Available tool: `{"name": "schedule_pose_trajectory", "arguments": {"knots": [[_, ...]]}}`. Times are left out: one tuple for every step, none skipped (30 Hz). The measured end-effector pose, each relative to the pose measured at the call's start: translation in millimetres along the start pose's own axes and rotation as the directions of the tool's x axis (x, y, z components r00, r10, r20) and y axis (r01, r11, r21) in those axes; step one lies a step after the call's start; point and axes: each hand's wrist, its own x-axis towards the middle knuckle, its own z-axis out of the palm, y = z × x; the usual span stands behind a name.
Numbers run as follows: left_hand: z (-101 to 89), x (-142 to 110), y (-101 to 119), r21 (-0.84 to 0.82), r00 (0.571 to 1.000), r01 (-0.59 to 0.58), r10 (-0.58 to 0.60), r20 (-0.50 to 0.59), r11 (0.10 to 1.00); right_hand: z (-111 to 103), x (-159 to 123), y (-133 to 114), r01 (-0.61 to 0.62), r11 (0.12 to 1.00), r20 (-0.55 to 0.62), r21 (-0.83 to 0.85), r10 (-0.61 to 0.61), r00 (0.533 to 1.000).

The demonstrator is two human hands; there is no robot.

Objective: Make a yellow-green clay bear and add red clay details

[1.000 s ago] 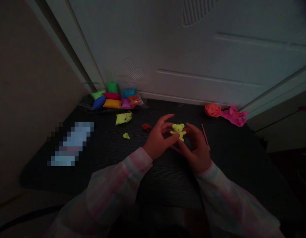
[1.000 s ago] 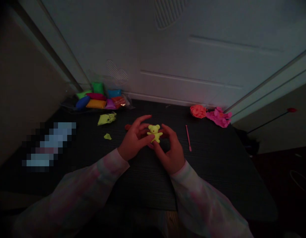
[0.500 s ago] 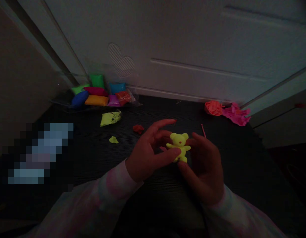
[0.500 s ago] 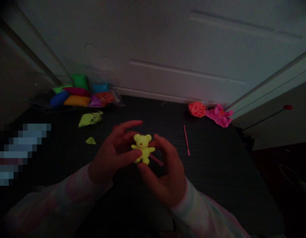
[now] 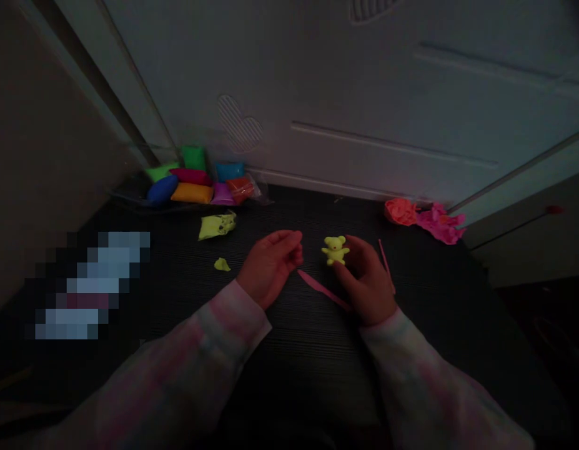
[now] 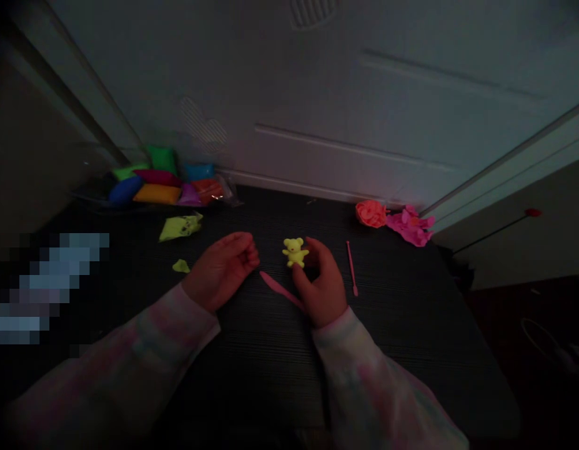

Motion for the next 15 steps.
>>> {"name": "schedule_pose_trajectory", "arguments": {"knots": [[-1.1, 1, 0, -0.008, 1.000, 0.010, -0.010, 0.002, 1.000, 0, 3, 3, -0.017, 1.000, 0.004, -0.016, 0.017, 1.000], [-1.9, 2, 1, -0.014, 1.000, 0.016, -0.016, 0.003, 1.000, 1, 5, 5, -0.024, 0.999, 0.003, -0.033, 0.024, 1.000], [-2.5, 2, 1, -0.021, 1.000, 0.021, -0.021, 0.007, 1.000, 1, 7, 6, -0.022, 0.999, -0.001, -0.048, 0.022, 1.000], [-2.8, 2, 2, -0.030, 1.000, 0.025, -0.024, 0.010, 0.999, 2, 9, 6, -0.017, 0.998, -0.011, -0.062, 0.016, 1.000], [-2.9, 2, 3, -0.039, 1.000, 0.028, -0.028, 0.012, 0.999, 3, 10, 7, -0.009, 0.997, -0.023, -0.075, 0.008, 1.000], [-2.8, 2, 4, -0.048, 0.999, 0.031, -0.031, 0.015, 0.998, 5, 12, 6, -0.001, 0.996, -0.039, -0.086, -0.002, 0.999], [-2.6, 2, 5, -0.055, 0.999, 0.035, -0.034, 0.019, 0.998, 7, 14, 6, 0.006, 0.995, -0.055, -0.096, -0.012, 0.998], [-2.4, 2, 7, -0.059, 0.999, 0.039, -0.037, 0.026, 0.998, 10, 16, 6, 0.013, 0.994, -0.071, -0.105, -0.021, 0.997], [-2.3, 2, 8, -0.060, 0.999, 0.040, -0.038, 0.033, 0.997, 13, 18, 5, 0.020, 0.993, -0.084, -0.115, -0.030, 0.996], [-2.3, 2, 9, -0.060, 0.998, 0.038, -0.036, 0.042, 0.997, 16, 19, 5, 0.029, 0.991, -0.091, -0.129, -0.041, 0.995], [-2.6, 3, 10, -0.059, 0.998, 0.033, -0.030, 0.051, 0.998, 18, 21, 5, 0.039, 0.988, -0.085, -0.151, -0.052, 0.995], [-3.1, 4, 11, -0.058, 0.998, 0.024, -0.021, 0.057, 0.998, 21, 22, 6, 0.049, 0.983, -0.075, -0.179, -0.063, 0.995], [-4.1, 5, 12, -0.058, 0.998, 0.012, -0.009, 0.059, 0.998, 22, 23, 6, 0.060, 0.977, -0.061, -0.206, -0.074, 0.995], [-5.5, 6, 14, -0.057, 0.998, -0.003, 0.007, 0.058, 0.998, 23, 24, 6, 0.069, 0.971, -0.049, -0.230, -0.083, 0.995], [-7.5, 6, 15, -0.055, 0.998, -0.021, 0.024, 0.056, 0.998, 23, 24, 7, 0.076, 0.965, -0.042, -0.249, -0.089, 0.995]]}}
